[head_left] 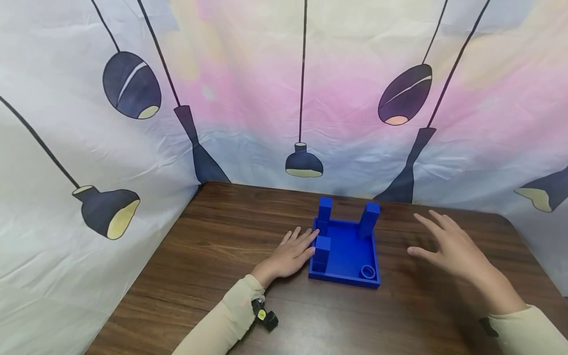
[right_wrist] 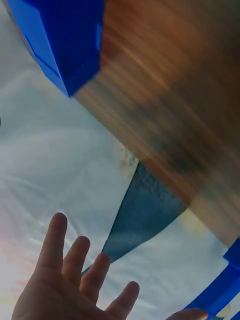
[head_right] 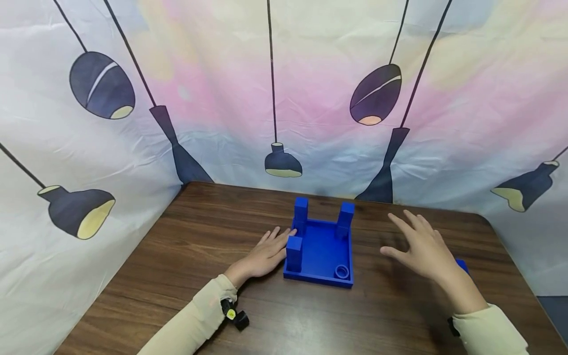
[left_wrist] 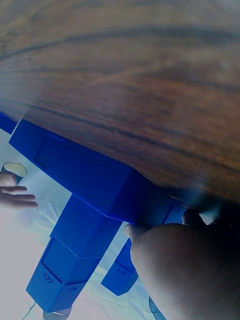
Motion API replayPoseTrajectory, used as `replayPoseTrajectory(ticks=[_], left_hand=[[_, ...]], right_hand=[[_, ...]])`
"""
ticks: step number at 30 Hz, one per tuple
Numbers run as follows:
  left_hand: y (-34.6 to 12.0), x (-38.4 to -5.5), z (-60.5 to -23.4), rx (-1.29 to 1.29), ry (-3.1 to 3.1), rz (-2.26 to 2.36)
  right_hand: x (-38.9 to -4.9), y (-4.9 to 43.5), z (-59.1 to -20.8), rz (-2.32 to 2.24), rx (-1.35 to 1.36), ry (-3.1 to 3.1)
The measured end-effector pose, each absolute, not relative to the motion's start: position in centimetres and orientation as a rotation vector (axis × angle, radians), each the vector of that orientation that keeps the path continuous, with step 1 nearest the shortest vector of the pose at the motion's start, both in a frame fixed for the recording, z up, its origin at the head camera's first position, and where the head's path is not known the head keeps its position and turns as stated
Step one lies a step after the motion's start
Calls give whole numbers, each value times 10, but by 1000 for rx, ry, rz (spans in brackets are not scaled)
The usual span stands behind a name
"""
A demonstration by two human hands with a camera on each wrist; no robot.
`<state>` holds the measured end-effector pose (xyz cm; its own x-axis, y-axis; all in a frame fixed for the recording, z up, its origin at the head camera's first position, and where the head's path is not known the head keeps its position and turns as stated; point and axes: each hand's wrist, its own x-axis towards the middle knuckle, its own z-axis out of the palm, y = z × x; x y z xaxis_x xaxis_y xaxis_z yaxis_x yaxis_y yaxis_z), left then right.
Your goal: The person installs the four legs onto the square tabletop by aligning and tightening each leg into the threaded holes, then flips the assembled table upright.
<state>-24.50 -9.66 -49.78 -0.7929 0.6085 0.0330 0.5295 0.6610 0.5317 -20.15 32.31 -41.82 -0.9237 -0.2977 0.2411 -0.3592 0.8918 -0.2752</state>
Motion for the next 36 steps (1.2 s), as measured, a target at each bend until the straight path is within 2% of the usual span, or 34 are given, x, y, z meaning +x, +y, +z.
replayPoseTrajectory(ticks=[36], left_hand=[[-98, -244, -497, 937, 2728, 836]], right_hand=[[-188, 388, -443, 321, 319, -3067]])
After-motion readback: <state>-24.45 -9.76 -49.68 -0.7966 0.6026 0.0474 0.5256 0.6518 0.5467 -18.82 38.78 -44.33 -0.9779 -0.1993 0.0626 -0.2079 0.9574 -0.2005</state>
